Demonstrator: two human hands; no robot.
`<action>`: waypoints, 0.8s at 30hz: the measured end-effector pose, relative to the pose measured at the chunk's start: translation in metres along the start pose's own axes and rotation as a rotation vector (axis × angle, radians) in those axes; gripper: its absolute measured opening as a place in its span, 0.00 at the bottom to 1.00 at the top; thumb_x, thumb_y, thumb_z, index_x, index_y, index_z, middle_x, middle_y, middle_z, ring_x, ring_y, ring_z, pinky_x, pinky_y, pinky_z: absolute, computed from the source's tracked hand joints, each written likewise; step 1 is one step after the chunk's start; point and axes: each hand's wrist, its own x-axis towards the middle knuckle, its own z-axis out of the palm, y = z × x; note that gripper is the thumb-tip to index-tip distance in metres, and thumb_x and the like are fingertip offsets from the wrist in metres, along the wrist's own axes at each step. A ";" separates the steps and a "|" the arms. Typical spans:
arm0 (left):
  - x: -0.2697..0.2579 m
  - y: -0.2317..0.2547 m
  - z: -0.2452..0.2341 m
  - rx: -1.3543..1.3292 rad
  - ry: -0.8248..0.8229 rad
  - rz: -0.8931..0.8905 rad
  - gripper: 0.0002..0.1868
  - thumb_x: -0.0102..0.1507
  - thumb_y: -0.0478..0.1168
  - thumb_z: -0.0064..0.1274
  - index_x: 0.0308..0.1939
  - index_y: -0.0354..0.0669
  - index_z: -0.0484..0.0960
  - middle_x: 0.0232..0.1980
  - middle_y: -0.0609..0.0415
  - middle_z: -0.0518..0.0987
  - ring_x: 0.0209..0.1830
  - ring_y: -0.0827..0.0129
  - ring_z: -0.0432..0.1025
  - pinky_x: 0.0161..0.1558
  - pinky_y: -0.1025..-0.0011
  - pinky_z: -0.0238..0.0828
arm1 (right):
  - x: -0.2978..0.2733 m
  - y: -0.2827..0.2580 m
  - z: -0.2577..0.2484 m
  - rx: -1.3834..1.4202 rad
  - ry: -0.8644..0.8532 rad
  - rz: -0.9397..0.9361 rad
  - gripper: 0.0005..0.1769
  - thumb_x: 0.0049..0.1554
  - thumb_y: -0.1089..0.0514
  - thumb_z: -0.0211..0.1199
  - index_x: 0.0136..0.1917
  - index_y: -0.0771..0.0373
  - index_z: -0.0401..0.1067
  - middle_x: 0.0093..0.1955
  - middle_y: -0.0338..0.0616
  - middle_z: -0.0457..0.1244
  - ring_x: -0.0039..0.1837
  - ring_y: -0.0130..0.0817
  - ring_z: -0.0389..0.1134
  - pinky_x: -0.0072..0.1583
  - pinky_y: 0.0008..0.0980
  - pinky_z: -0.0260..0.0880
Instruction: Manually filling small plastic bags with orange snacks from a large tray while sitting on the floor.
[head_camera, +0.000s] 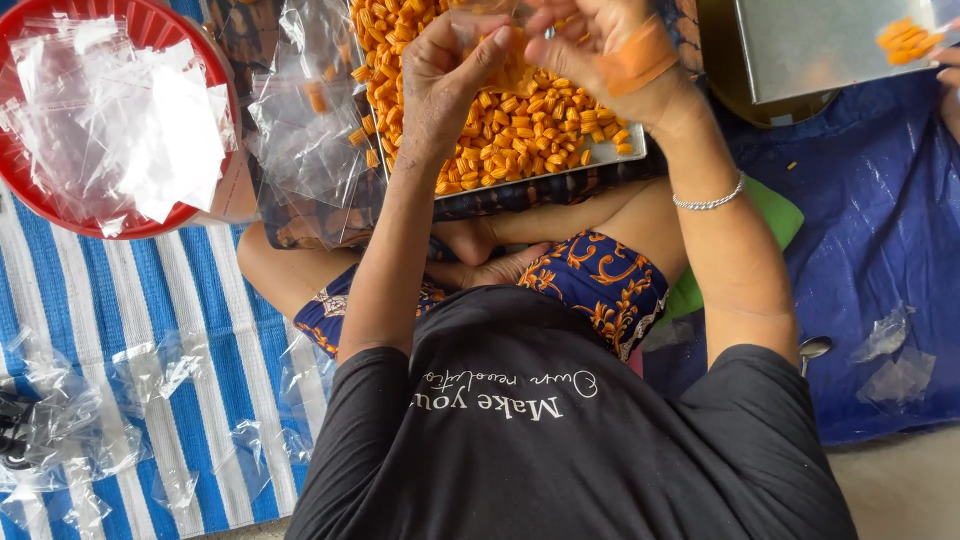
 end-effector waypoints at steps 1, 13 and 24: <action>0.000 0.003 0.004 0.002 0.001 0.000 0.08 0.68 0.40 0.60 0.47 0.41 0.82 0.40 0.49 0.84 0.37 0.65 0.82 0.40 0.69 0.86 | -0.001 -0.007 0.005 0.001 0.000 -0.001 0.14 0.69 0.57 0.65 0.64 0.62 0.67 0.59 0.41 0.63 0.58 0.30 0.68 0.59 0.25 0.69; -0.007 0.026 0.010 0.070 -0.153 -0.077 0.15 0.75 0.52 0.44 0.60 0.52 0.77 0.55 0.56 0.76 0.54 0.61 0.78 0.55 0.61 0.86 | -0.006 -0.003 0.019 0.162 0.167 -0.128 0.12 0.74 0.52 0.55 0.53 0.62 0.69 0.46 0.40 0.64 0.46 0.30 0.69 0.50 0.25 0.71; -0.007 0.006 0.010 0.108 -0.100 0.024 0.09 0.74 0.42 0.54 0.57 0.48 0.83 0.54 0.57 0.83 0.51 0.69 0.80 0.49 0.69 0.85 | -0.013 -0.004 0.019 0.269 0.162 -0.130 0.04 0.72 0.59 0.60 0.54 0.58 0.67 0.52 0.35 0.62 0.57 0.26 0.64 0.63 0.25 0.69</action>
